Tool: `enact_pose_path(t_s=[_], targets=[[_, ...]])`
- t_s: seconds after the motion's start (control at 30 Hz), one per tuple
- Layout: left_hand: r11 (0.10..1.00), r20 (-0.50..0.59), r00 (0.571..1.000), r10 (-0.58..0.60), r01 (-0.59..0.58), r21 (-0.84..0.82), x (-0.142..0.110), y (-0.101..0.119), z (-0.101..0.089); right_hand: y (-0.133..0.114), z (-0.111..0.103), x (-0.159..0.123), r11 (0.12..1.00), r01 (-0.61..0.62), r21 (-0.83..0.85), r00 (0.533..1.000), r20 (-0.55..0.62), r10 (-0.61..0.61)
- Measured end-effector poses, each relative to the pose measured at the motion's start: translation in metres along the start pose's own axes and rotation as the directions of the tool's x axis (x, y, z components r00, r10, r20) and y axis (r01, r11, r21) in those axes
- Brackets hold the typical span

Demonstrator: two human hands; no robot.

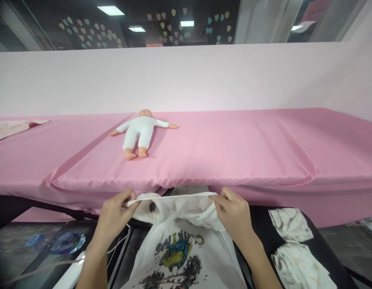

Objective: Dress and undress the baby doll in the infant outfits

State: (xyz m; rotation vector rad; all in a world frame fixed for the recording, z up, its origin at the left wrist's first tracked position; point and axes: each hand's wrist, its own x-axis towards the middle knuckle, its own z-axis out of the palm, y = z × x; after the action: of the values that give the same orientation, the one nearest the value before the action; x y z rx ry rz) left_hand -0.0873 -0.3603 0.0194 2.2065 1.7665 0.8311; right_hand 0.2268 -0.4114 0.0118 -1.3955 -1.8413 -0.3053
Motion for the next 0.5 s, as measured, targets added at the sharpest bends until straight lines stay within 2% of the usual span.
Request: enact_pose_path(t_s=[0.1, 0.17, 0.23, 0.37, 0.5], targets=[[0.998, -0.137, 0.991, -0.006, 0.015, 0.069, -0.0022, 0.001, -0.0001, 0.0012, 0.0019, -0.0009, 0.996, 0.038, -0.079, 0.999, -0.022, -0.04], [0.995, -0.184, 0.983, -0.012, 0.029, 0.09, -0.0023, -0.0004, -0.0007, 0.0024, 0.0007, -0.0009, 0.993, 0.043, -0.111, 0.999, -0.006, -0.044], [0.996, -0.157, 0.987, -0.034, 0.047, 0.08, -0.0016, -0.0022, -0.0011, 0.0039, -0.0002, -0.0008, 0.99, 0.025, -0.138, 1.0, 0.005, -0.024], [0.997, -0.02, 0.997, -0.073, 0.072, -0.031, 0.0, -0.0026, -0.0017, 0.0068, 0.001, -0.0016, 0.986, -0.002, -0.166, 1.0, -0.013, 0.0], [0.996, -0.048, 0.997, -0.063, 0.06, -0.062, -0.0002, -0.0024, -0.0025, 0.0073, 0.0028, -0.0027, 0.987, 0.015, -0.16, 1.0, -0.011, -0.017]])
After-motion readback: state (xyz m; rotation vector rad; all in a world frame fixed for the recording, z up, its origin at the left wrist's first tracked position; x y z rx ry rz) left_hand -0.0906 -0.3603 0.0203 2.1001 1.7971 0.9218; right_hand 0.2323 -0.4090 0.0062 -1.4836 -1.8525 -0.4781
